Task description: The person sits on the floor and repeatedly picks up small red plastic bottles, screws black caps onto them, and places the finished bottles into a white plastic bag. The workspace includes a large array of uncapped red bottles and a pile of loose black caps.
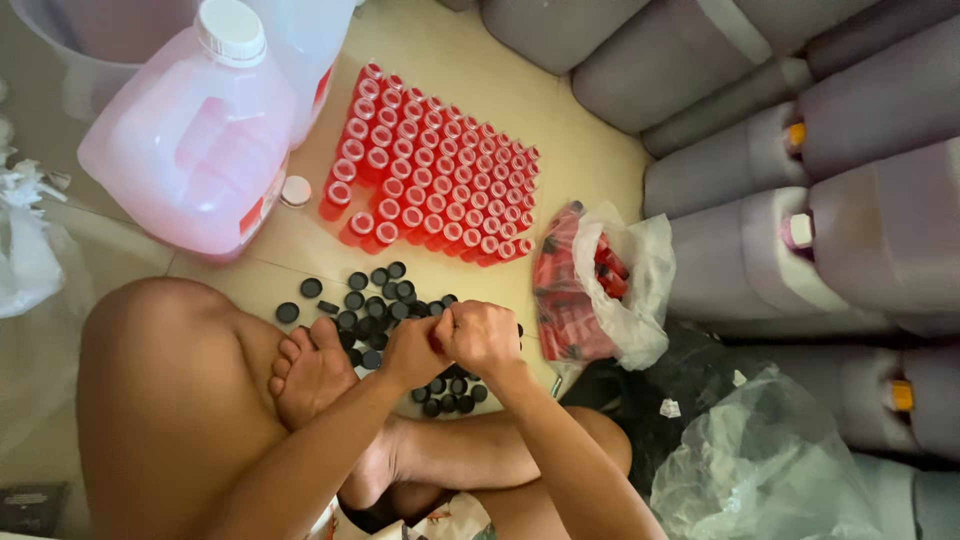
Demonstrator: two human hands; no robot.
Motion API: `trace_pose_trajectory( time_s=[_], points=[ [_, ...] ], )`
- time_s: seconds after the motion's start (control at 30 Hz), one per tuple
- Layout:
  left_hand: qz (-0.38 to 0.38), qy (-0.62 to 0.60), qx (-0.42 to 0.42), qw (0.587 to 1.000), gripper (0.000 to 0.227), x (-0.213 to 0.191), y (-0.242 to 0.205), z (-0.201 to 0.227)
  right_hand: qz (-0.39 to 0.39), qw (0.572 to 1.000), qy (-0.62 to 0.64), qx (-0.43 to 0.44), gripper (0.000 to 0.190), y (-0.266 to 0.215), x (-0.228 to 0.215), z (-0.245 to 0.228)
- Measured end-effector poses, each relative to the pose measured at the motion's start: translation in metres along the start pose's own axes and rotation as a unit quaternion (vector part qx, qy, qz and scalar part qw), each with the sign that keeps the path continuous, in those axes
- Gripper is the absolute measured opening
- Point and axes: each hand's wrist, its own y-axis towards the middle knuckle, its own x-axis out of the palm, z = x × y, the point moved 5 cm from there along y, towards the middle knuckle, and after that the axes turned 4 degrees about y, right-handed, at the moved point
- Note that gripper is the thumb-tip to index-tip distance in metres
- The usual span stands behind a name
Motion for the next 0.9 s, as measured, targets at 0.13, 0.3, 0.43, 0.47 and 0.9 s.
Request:
trace_pose_trajectory(
  time_s=[0.13, 0.3, 0.43, 0.47, 0.9],
  points=[
    [0.009, 0.014, 0.009, 1.000, 0.036, -0.003, 0.002, 0.005, -0.022, 0.998, -0.009, 0.050, 0.038, -0.007, 0.014, 0.006],
    [0.020, 0.047, 0.012, 0.999, 0.029, 0.004, 0.000, -0.012, -0.023, 0.996, -0.033, 0.085, 0.038, -0.014, 0.024, 0.010],
    [0.034, 0.064, 0.011, 0.997, 0.027, 0.006, -0.001, -0.015, -0.025, 0.994, -0.048, 0.092, 0.038, -0.013, 0.022, 0.005],
    [0.042, 0.070, 0.015, 0.997, 0.021, 0.007, -0.001, -0.018, -0.034, 0.992, -0.050, 0.109, 0.037, -0.013, 0.022, 0.006],
    [0.110, 0.200, -0.008, 0.974, 0.011, -0.005, -0.009, -0.007, -0.087, 0.959, -0.051, 0.264, 0.047, -0.015, 0.034, 0.006]
  ],
)
